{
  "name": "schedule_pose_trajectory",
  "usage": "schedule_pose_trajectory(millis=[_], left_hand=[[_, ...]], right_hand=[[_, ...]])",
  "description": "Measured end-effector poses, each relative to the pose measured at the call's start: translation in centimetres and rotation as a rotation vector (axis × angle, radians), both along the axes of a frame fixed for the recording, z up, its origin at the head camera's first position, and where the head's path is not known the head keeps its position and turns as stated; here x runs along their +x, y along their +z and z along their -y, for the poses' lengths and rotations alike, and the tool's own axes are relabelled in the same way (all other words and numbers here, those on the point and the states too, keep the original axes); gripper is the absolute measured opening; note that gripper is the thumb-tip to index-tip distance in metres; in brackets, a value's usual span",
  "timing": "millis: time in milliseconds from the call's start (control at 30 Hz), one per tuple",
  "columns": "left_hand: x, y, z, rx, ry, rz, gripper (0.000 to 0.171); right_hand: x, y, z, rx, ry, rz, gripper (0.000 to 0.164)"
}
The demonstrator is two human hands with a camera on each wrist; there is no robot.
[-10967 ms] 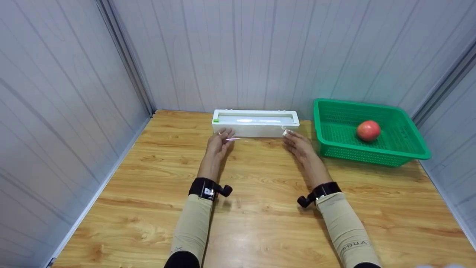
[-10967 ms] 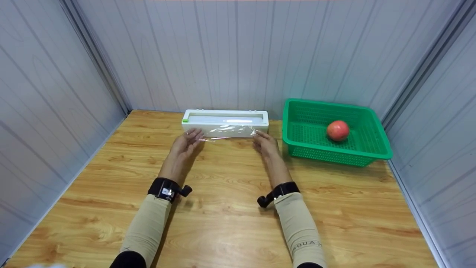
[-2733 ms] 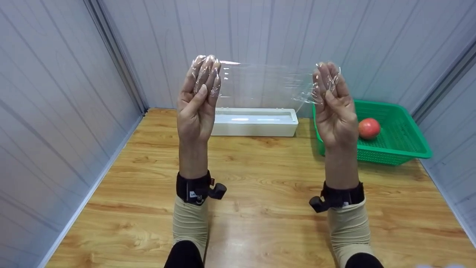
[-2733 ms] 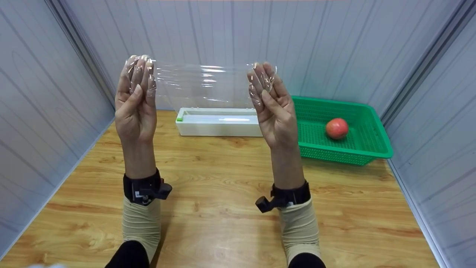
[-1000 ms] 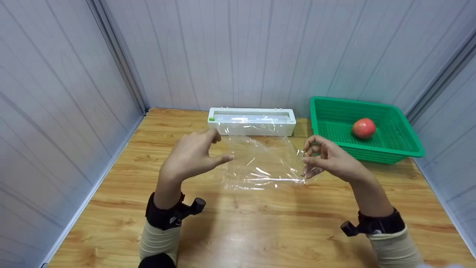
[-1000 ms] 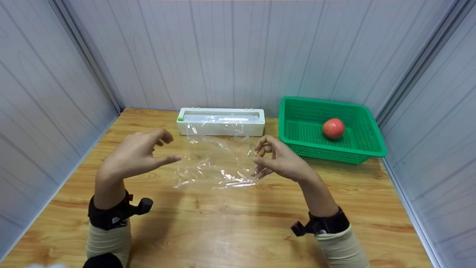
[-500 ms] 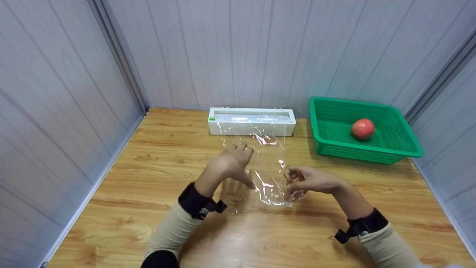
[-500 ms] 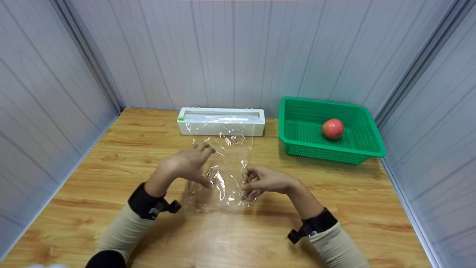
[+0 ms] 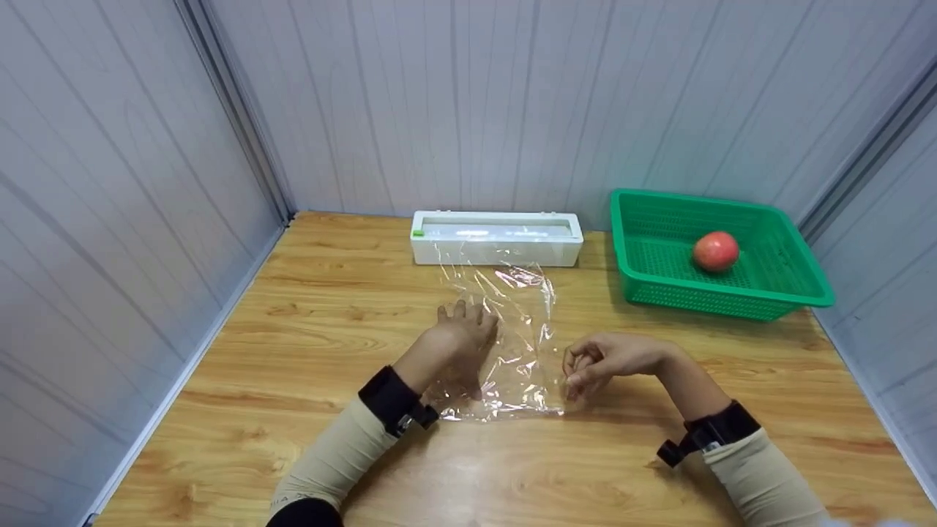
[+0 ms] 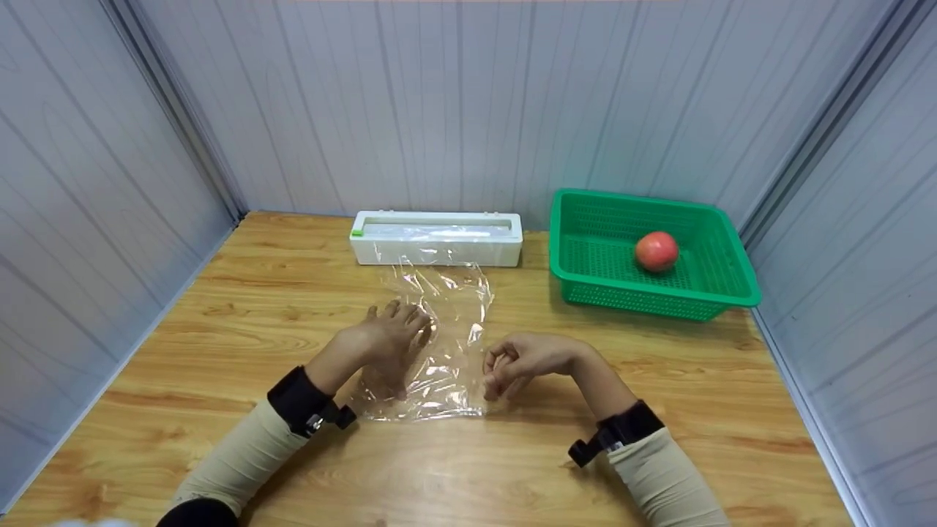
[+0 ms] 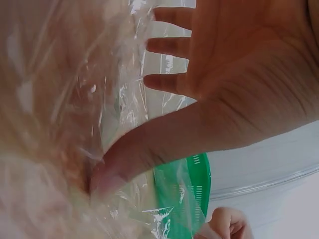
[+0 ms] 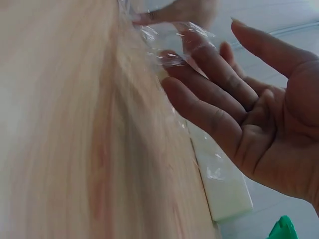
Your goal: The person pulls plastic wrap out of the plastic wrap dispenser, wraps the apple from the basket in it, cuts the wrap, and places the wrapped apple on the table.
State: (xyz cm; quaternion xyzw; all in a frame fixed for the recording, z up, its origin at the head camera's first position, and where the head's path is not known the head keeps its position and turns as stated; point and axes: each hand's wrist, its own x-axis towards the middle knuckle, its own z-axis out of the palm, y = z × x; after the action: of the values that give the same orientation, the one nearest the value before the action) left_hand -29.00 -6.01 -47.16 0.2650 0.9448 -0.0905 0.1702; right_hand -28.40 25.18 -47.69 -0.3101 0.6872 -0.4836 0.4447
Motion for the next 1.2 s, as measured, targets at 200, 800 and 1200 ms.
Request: schedule_pose_trajectory(millis=[200, 800, 1200], left_hand=[[0.9, -0.1, 0.4, -0.019, 0.015, 0.009, 0.124], [4.2, -0.1, -1.5, -0.298, -0.080, -0.024, 0.119], [4.8, 0.6, -1.4, -0.248, -0.053, 0.036, 0.128]], right_hand=[[-0.2, 0.8, -0.7, 0.120, 0.130, -0.036, 0.029], [-1.0, -0.1, 1.7, 0.184, -0.311, -0.794, 0.027], [0.4, -2.0, 5.1, 0.393, -0.274, -0.927, 0.109]])
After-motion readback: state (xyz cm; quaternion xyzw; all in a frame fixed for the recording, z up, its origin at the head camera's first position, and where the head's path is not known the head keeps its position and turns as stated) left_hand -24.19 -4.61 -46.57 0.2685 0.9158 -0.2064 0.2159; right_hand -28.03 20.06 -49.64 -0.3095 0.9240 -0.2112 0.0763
